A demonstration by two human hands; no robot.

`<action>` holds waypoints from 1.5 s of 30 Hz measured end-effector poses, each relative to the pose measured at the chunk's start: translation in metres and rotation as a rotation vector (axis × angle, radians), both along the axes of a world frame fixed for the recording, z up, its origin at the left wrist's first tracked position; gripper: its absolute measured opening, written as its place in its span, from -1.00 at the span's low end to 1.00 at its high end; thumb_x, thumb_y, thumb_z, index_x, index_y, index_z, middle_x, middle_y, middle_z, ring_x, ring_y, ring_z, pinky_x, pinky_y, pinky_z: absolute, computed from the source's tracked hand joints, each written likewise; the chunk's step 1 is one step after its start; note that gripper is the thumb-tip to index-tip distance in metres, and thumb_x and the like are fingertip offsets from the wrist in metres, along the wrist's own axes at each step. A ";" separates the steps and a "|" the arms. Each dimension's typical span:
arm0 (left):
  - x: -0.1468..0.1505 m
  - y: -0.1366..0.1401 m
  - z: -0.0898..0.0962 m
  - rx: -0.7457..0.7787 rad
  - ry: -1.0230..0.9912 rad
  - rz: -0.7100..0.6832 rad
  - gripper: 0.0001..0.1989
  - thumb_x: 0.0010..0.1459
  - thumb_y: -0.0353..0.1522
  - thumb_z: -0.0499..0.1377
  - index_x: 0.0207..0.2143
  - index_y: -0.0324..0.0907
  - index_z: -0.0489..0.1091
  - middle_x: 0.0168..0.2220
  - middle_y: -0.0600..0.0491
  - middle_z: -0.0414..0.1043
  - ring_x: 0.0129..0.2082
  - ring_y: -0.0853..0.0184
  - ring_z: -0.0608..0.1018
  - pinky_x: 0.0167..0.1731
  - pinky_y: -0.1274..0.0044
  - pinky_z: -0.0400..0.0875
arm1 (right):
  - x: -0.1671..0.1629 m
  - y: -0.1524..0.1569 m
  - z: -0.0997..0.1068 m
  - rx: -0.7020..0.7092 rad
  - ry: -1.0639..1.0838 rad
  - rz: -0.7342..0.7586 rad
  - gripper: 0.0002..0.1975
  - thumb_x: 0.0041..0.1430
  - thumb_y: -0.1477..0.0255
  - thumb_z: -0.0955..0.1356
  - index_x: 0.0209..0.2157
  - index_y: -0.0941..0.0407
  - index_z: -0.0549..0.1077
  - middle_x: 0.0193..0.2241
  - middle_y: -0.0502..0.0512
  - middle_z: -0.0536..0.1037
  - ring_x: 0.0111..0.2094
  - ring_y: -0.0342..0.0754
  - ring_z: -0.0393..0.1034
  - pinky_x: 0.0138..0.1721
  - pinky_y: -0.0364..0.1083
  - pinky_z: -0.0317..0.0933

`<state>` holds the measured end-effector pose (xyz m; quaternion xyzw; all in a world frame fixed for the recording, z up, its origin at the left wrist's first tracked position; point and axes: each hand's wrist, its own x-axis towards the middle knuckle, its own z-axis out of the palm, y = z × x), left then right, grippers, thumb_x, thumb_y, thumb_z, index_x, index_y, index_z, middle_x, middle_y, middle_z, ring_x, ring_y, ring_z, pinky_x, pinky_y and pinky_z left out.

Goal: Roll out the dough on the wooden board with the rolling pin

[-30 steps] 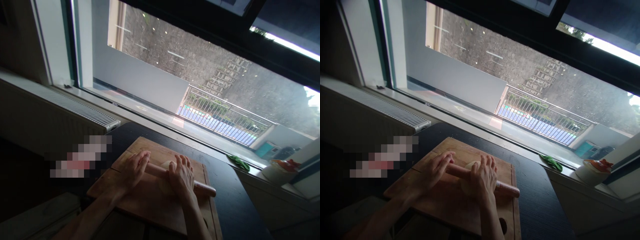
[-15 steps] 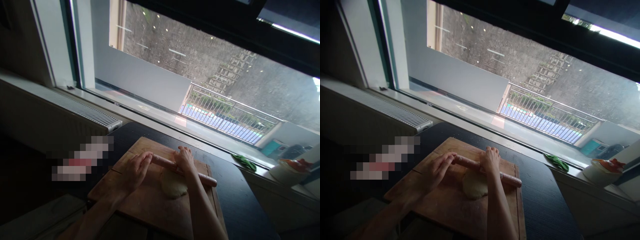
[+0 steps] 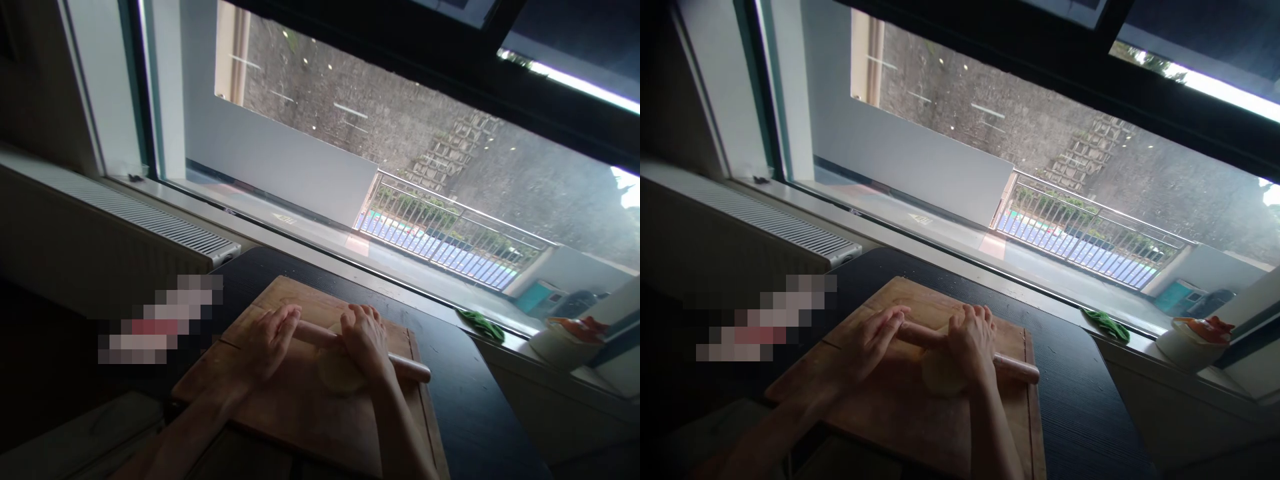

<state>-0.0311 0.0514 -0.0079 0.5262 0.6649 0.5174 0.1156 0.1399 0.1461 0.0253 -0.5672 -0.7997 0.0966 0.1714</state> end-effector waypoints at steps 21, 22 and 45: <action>-0.001 0.001 -0.001 -0.020 0.007 -0.021 -0.60 0.23 -0.13 -0.10 -0.11 -0.12 0.40 -0.25 0.02 0.51 -0.17 0.24 0.51 -0.11 0.43 0.39 | 0.011 -0.028 -0.005 0.050 0.006 0.010 -0.58 0.24 0.23 0.06 -0.03 -0.02 0.39 0.06 0.05 0.35 0.19 0.08 0.00 0.11 0.10 -0.06; -0.001 0.001 -0.001 -0.015 0.010 -0.012 -0.60 0.23 -0.14 -0.10 -0.11 -0.12 0.41 -0.23 0.01 0.51 -0.17 0.24 0.51 -0.10 0.43 0.38 | 0.009 -0.022 -0.004 0.031 0.003 0.011 -0.58 0.23 0.23 0.06 -0.03 -0.02 0.39 0.05 0.06 0.36 0.18 0.09 0.02 0.10 0.10 -0.04; 0.024 -0.005 0.016 0.107 0.472 0.007 -0.71 0.22 -0.34 -0.05 -0.09 -0.15 0.37 -0.08 -0.04 0.43 0.02 0.19 0.37 0.15 0.21 0.04 | 0.021 -0.059 -0.023 0.285 0.035 0.005 -0.61 0.28 0.34 0.10 0.00 0.11 0.39 0.11 0.17 0.30 0.24 0.12 -0.06 0.17 0.12 -0.07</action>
